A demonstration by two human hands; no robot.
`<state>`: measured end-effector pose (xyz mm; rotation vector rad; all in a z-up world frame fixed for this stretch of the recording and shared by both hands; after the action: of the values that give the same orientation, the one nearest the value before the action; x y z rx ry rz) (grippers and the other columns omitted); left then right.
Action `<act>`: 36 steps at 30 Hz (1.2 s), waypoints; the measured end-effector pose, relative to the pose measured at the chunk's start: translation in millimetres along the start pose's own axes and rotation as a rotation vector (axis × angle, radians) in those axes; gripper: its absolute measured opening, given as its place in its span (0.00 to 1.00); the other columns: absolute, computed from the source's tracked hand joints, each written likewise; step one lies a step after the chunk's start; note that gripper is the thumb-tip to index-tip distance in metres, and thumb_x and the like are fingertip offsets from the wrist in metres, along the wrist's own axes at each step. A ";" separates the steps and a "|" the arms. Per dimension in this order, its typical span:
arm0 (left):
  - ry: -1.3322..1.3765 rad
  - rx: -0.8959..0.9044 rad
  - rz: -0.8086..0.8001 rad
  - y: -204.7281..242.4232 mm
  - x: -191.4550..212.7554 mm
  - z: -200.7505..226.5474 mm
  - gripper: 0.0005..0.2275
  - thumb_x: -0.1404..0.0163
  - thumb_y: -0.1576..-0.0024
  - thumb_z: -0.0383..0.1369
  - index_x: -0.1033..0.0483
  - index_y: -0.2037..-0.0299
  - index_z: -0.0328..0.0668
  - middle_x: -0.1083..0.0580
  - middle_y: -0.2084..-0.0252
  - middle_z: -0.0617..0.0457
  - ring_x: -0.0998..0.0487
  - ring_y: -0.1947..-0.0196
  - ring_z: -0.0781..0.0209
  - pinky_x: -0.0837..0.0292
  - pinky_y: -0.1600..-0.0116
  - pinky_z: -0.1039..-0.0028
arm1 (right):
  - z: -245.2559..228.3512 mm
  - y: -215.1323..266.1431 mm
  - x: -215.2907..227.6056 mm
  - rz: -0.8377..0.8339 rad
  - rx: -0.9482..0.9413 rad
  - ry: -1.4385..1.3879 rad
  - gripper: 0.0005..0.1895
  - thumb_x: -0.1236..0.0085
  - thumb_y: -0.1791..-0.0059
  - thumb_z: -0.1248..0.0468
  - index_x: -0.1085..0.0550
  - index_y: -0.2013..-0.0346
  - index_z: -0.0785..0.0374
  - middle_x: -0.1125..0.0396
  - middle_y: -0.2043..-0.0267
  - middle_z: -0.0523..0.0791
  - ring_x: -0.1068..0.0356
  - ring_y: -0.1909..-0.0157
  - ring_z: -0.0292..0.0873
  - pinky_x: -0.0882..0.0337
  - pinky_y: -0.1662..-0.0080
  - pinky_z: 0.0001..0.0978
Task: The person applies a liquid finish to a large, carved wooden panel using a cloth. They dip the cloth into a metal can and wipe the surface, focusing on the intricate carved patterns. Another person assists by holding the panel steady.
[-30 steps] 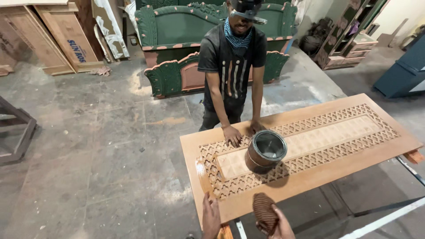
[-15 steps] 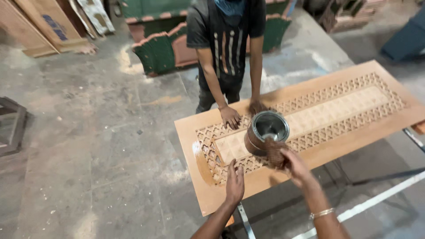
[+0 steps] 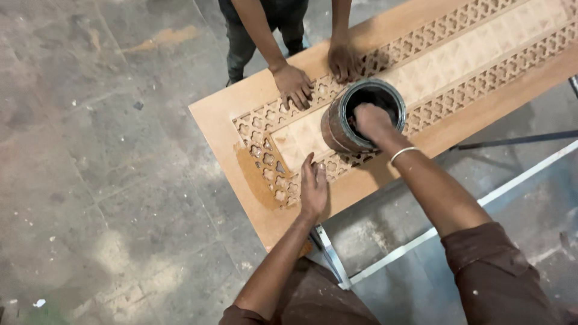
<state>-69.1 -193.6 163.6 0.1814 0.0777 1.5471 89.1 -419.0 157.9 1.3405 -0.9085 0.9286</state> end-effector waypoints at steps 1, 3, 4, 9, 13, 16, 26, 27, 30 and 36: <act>0.010 0.030 -0.008 3.7 1.9 -4.9 0.24 0.63 0.31 0.41 0.45 0.29 0.36 0.38 0.31 0.33 0.33 0.33 0.39 0.37 0.31 0.57 | 1.2 1.2 1.6 -0.016 0.055 -0.120 0.12 0.46 0.48 0.65 0.20 0.52 0.63 0.26 0.47 0.59 0.26 0.48 0.59 0.26 0.46 0.51; 0.037 0.064 -0.013 3.1 4.3 -10.2 0.24 0.63 0.32 0.40 0.46 0.29 0.36 0.39 0.30 0.33 0.34 0.33 0.40 0.37 0.32 0.57 | 6.1 4.7 31.4 -0.021 0.172 -0.352 0.17 0.41 0.53 0.63 0.22 0.50 0.60 0.26 0.48 0.58 0.26 0.50 0.57 0.27 0.48 0.48; 0.031 0.074 -0.010 4.4 3.6 -12.6 0.23 0.63 0.32 0.40 0.46 0.29 0.36 0.38 0.31 0.33 0.33 0.33 0.40 0.37 0.31 0.58 | 17.1 13.5 44.5 -0.134 0.113 -0.500 0.20 0.44 0.52 0.64 0.27 0.45 0.57 0.27 0.47 0.56 0.25 0.53 0.55 0.25 0.52 0.46; -0.023 0.124 -0.026 17.3 -15.0 -26.2 0.24 0.63 0.33 0.42 0.45 0.30 0.37 0.36 0.31 0.37 0.30 0.36 0.42 0.34 0.34 0.59 | 22.1 67.8 113.6 -0.287 0.150 -0.544 0.29 0.57 0.51 0.68 0.30 0.35 0.48 0.29 0.42 0.51 0.27 0.53 0.47 0.22 0.55 0.40; 0.027 -0.002 0.036 26.8 -36.2 -25.0 0.23 0.63 0.31 0.41 0.43 0.31 0.34 0.36 0.31 0.35 0.31 0.34 0.41 0.36 0.32 0.59 | 3.6 86.6 118.1 -0.244 0.129 -0.260 0.28 0.58 0.50 0.67 0.25 0.37 0.48 0.30 0.43 0.54 0.28 0.48 0.51 0.29 0.43 0.44; 0.029 0.003 0.089 49.5 -44.8 -30.5 0.22 0.63 0.32 0.41 0.40 0.32 0.34 0.34 0.33 0.36 0.29 0.36 0.42 0.35 0.33 0.60 | -16.7 97.7 101.6 -0.139 0.290 -0.035 0.23 0.55 0.49 0.63 0.23 0.41 0.52 0.33 0.40 0.52 0.31 0.41 0.51 0.33 0.37 0.44; -0.040 -0.105 0.333 124.8 -36.9 -1.5 0.22 0.61 0.33 0.43 0.35 0.36 0.34 0.29 0.38 0.37 0.26 0.39 0.43 0.33 0.36 0.61 | 62.1 58.5 90.9 0.037 0.367 -0.497 0.21 0.36 0.53 0.52 0.21 0.52 0.63 0.25 0.58 0.51 0.23 0.55 0.49 0.25 0.51 0.41; -0.065 -0.112 0.356 130.3 -38.3 4.1 0.22 0.61 0.33 0.42 0.35 0.36 0.34 0.28 0.39 0.38 0.26 0.40 0.44 0.32 0.36 0.61 | 72.7 52.4 84.0 0.045 0.345 -0.531 0.20 0.37 0.53 0.54 0.22 0.53 0.64 0.24 0.58 0.52 0.24 0.55 0.50 0.25 0.52 0.42; -0.109 -0.196 0.334 145.1 -42.6 34.1 0.21 0.59 0.33 0.42 0.34 0.36 0.33 0.27 0.41 0.37 0.26 0.40 0.44 0.32 0.36 0.60 | 87.7 37.1 69.2 0.114 0.320 -0.570 0.16 0.39 0.52 0.58 0.24 0.55 0.65 0.25 0.59 0.54 0.24 0.56 0.50 0.25 0.54 0.42; 0.434 -0.272 0.033 136.4 -39.0 89.3 0.23 0.66 0.31 0.44 0.36 0.34 0.35 0.26 0.40 0.38 0.24 0.38 0.45 0.32 0.32 0.62 | 73.0 14.2 55.8 0.093 0.504 -0.568 0.19 0.54 0.51 0.62 0.21 0.49 0.58 0.23 0.54 0.52 0.23 0.54 0.47 0.27 0.49 0.38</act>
<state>-190.0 -236.7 271.6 -0.3717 0.2054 1.5908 96.5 -490.4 217.0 2.0734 -1.2196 0.8941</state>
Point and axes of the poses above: each hand's wrist, its own y-axis away from the middle knuckle, its own x-axis out of the back of the hand, z = x × y, the point moved 6 cm from there along -y, towards the middle knuckle
